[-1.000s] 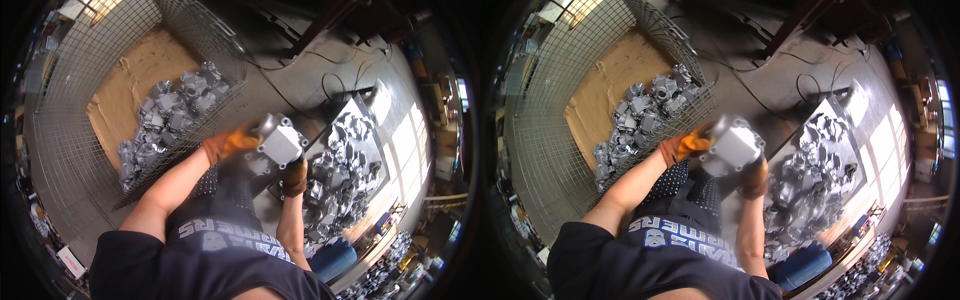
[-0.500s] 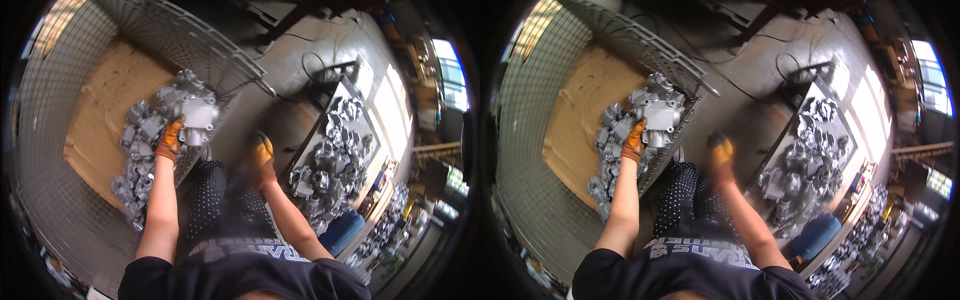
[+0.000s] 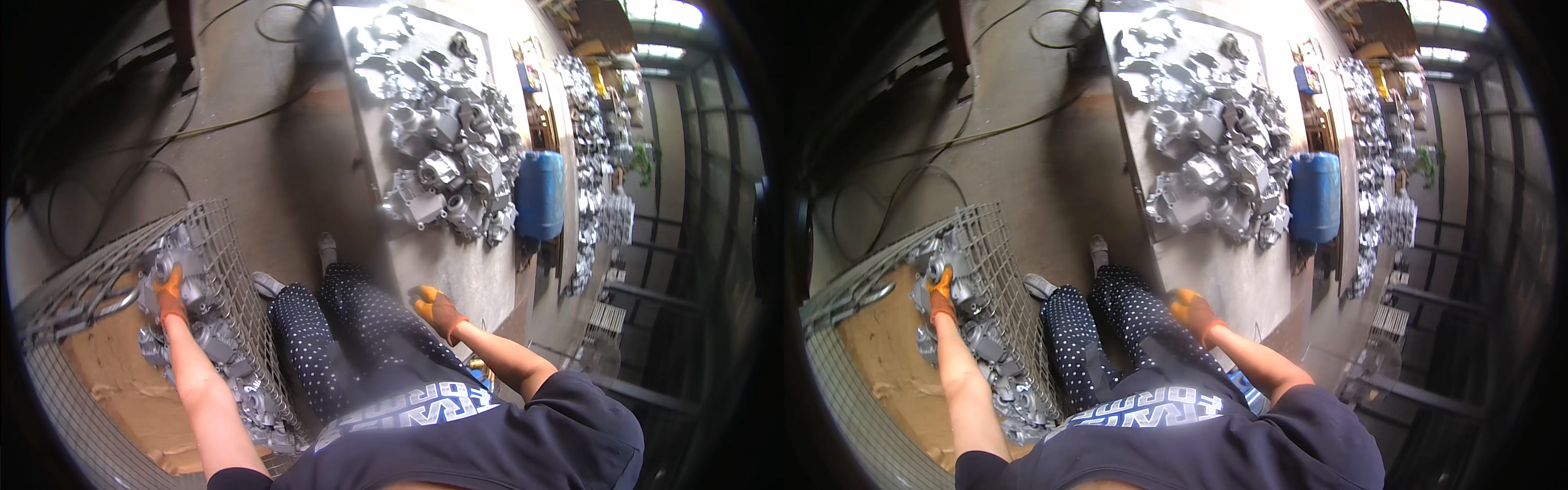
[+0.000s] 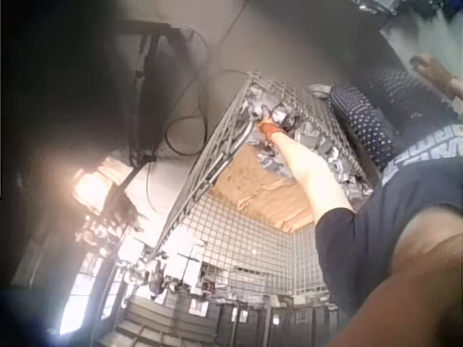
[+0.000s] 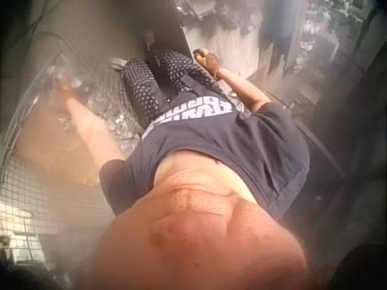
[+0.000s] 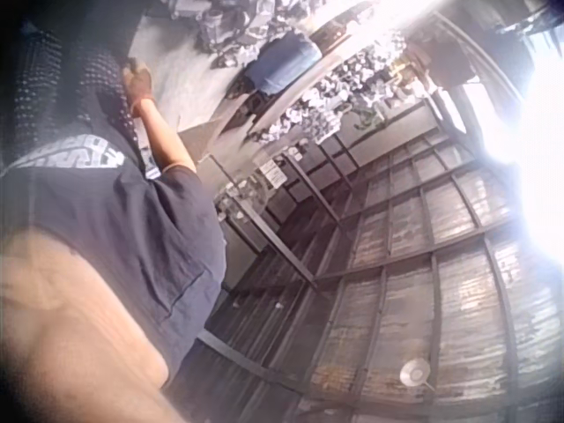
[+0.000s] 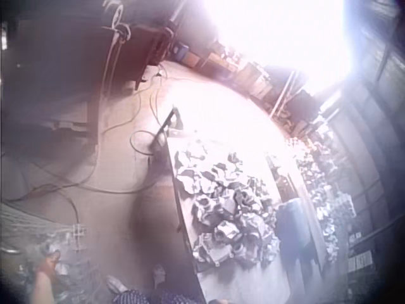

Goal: The person picks up silver metal castings from a workbench and places them into a large wire bin, handling them one at a time and sometimes using an air hose to spray them before placing them in the bin.

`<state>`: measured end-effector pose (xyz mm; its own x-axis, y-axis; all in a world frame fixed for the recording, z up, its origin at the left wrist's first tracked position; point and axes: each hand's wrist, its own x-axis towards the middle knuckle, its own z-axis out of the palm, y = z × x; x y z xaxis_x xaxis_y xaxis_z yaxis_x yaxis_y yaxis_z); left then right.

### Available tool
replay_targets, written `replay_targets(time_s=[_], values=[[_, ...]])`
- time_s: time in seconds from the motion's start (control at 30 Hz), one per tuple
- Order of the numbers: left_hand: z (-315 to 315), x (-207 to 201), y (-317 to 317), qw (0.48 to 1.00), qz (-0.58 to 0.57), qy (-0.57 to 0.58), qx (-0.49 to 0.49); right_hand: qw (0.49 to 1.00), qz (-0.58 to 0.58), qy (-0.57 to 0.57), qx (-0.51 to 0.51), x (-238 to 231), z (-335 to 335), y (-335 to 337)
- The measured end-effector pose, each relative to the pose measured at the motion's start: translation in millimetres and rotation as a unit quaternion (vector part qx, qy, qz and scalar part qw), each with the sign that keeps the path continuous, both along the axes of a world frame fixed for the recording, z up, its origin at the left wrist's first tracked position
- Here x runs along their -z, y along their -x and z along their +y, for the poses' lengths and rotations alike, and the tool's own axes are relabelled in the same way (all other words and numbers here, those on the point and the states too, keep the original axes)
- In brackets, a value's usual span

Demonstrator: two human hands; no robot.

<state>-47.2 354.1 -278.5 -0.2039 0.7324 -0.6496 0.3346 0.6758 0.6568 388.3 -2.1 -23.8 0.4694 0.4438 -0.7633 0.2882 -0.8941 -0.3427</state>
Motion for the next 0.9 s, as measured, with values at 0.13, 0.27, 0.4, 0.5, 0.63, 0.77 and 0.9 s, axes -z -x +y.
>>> replay_targets(time_s=[0.13, 0.27, 0.4, 0.5, 0.63, 0.77, 0.9], values=[[5.8, 10.9, 10.8, 0.991, 0.126, -0.044, 0.028, 0.989, -0.148, -0.028, -0.005, 22.0, -18.0, -42.0], [-24.0, -19.7, 10.7, 0.972, 0.18, -0.145, -0.053, 0.887, -0.062, -0.15, 0.432, 41.5, -10.8, -156.4], [-87.2, -81.0, -35.3, 0.902, 0.404, -0.151, -0.007, 0.802, -0.054, -0.18, 0.567, 46.7, -1.3, -271.5], [-120.4, -120.9, -120.4, 0.887, 0.365, -0.275, 0.065, 0.841, -0.095, -0.142, 0.513, 76.9, -15.0, -350.6], [-138.4, -146.8, -298.9, 0.945, 0.024, -0.242, 0.217, 0.797, 0.111, -0.233, 0.545, 158.8, -49.3, -427.8], [-138.2, -159.7, -500.3, 0.884, -0.294, -0.148, 0.333, 0.833, 0.145, -0.298, 0.443, 190.2, -73.9, -450.3], [-140.8, -164.8, -658.9, 0.828, -0.22, -0.197, 0.476, 0.936, 0.061, -0.256, 0.234, 153.1, -65.9, -426.8]])
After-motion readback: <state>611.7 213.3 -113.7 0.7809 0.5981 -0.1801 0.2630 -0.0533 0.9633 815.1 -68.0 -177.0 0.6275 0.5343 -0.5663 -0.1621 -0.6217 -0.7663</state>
